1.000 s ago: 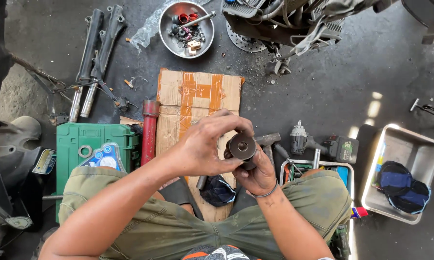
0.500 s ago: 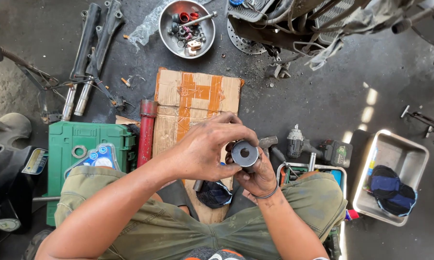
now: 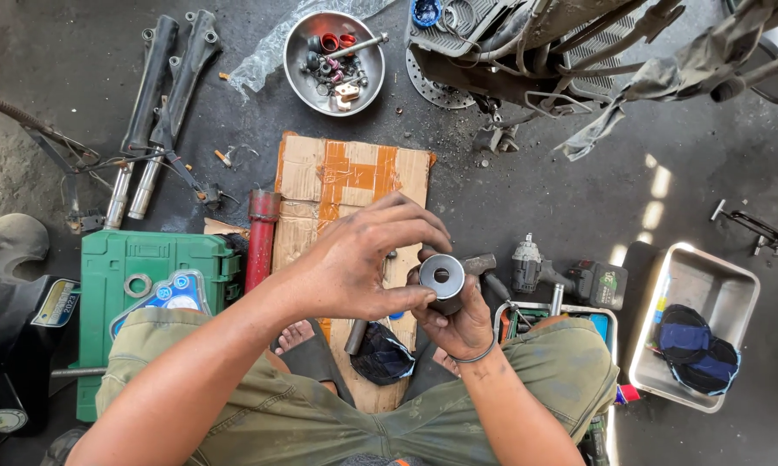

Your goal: Disassembling and inspecting motorcycle engine components using a hammer, wrench, and threaded rod.

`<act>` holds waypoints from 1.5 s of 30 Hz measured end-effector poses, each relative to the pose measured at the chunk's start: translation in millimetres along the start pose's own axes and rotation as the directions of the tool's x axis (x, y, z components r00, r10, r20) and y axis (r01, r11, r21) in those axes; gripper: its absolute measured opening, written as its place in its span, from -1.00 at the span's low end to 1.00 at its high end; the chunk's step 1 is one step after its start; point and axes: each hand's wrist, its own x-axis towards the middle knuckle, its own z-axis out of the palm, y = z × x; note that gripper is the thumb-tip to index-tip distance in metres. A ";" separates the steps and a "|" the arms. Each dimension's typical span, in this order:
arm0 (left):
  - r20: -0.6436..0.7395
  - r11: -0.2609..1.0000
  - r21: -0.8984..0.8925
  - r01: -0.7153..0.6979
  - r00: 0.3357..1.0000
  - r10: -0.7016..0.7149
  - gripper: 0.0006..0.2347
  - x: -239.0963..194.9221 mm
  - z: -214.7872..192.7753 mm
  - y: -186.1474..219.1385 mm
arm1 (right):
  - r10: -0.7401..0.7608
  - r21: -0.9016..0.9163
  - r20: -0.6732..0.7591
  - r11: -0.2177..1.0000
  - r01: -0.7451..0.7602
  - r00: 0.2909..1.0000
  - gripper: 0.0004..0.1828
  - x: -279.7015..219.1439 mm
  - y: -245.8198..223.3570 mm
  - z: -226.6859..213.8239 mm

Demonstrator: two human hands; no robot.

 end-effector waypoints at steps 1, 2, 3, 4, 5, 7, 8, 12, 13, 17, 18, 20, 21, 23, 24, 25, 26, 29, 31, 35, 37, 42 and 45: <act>0.000 1.000 -0.001 0.001 1.000 -0.001 -0.67 -0.1 0.1 -1.4 | 0.001 0.000 -0.001 1.000 -0.001 1.000 -0.18 1.1 -1.4 1.6; 0.006 1.000 0.005 0.002 1.000 -0.002 -0.66 -0.1 0.3 -2.9 | 0.026 -0.009 -0.021 1.000 -0.026 0.999 -0.12 2.1 -3.0 3.1; 0.014 1.000 0.010 0.003 1.000 -0.003 -0.66 -0.5 0.7 -4.2 | 0.050 -0.016 -0.043 0.999 -0.051 0.998 -0.06 2.2 -3.7 4.6; 0.016 1.000 0.008 0.004 1.000 -0.005 -0.66 -0.6 1.3 -4.8 | 0.050 -0.015 -0.045 0.999 -0.051 0.998 -0.06 3.2 -3.0 2.7; 0.023 1.000 0.026 0.005 1.000 -0.006 -0.65 0.3 1.4 -5.4 | 0.045 -0.026 -0.044 0.999 -0.046 0.998 -0.10 5.1 -2.6 0.7; 0.031 0.999 0.045 0.003 1.000 -0.005 -0.64 1.6 1.5 -6.1 | 0.038 -0.038 -0.041 0.999 -0.039 0.998 -0.13 7.5 -1.9 1.1; 0.033 0.998 0.058 0.007 0.999 -0.009 -0.63 1.9 1.4 -6.5 | 0.032 -0.042 -0.049 0.999 -0.034 0.998 -0.15 8.1 -1.3 3.3; 0.056 0.991 0.134 0.021 0.998 -0.029 -0.60 3.7 0.6 -6.3 | 0.023 -0.084 -0.072 0.996 -0.029 0.997 -0.21 10.2 3.9 -17.6; 0.056 0.991 0.134 0.021 0.998 -0.029 -0.60 3.1 1.9 -7.7 | 0.023 -0.084 -0.073 0.996 -0.029 0.997 -0.21 11.6 5.3 -16.1; 0.103 0.968 0.252 0.007 0.994 -0.034 -0.57 3.1 6.2 -13.6 | -0.029 -0.125 -0.048 0.992 0.023 0.998 -0.41 17.2 7.2 -19.4; 0.119 0.959 0.283 0.012 0.992 -0.048 -0.57 3.1 7.5 -15.3 | -0.043 -0.144 -0.036 0.989 0.038 0.998 -0.44 17.8 7.5 -22.8; 0.142 0.952 0.305 0.005 0.989 -0.050 -0.54 4.9 4.2 -11.3 | -0.054 -0.165 -0.030 0.985 0.048 0.998 -0.45 20.2 8.1 -22.9; 0.164 0.946 0.324 0.002 0.985 -0.058 -0.50 4.7 3.5 -9.1 | -0.060 -0.184 -0.029 0.981 0.054 0.998 -0.46 19.3 9.5 -23.3; 0.171 0.947 0.321 0.016 0.983 -0.074 -0.52 3.9 7.8 -13.6 | -0.060 -0.194 -0.010 0.979 0.057 0.998 -0.46 18.7 6.1 -15.2; 0.175 0.947 0.321 0.029 0.981 -0.090 -0.54 4.2 9.3 -15.9 | -0.057 -0.207 0.011 0.977 0.059 0.998 -0.45 19.7 3.9 -10.8; 0.177 0.947 0.321 0.028 0.980 -0.089 -0.54 4.0 9.5 -15.6 | -0.059 -0.206 0.011 0.977 0.060 0.998 -0.45 17.1 8.6 -24.9; 0.165 0.948 0.318 0.023 0.983 -0.079 -0.53 3.9 9.7 -15.2 | -0.074 -0.204 -0.014 0.976 0.070 0.997 -0.44 14.4 13.3 -38.8; 0.146 0.940 0.336 0.052 0.983 -0.107 -0.52 9.0 2.0 -9.4 | -0.041 -0.159 -0.014 0.987 0.038 0.999 -0.28 20.3 7.1 -12.4; 0.148 0.934 0.344 0.096 0.977 -0.155 -0.51 10.0 -1.8 -12.3 | 0.008 -0.107 -0.007 0.994 -0.009 1.000 -0.11 22.4 -1.6 16.3; 0.088 0.897 0.435 0.080 0.988 -0.131 -0.46 10.9 -8.1 -19.3 | 0.003 0.043 0.050 0.999 -0.005 0.999 -0.11 26.2 -17.5 52.7; 0.106 0.911 0.394 0.122 0.979 -0.176 -0.46 10.0 -10.1 -12.0 | 0.003 0.076 0.024 0.997 -0.005 1.000 -0.10 25.5 -19.7 59.6; 0.132 0.910 0.410 0.054 0.984 -0.118 -0.40 14.0 -6.4 -1.6 | -0.022 0.136 0.158 0.991 0.000 0.987 0.06 24.2 -22.0 56.2; 0.125 0.912 0.406 0.054 0.986 -0.114 -0.39 11.7 1.4 -3.5 | -0.015 0.144 0.194 0.990 -0.013 0.981 0.14 25.7 -20.5 57.6</act>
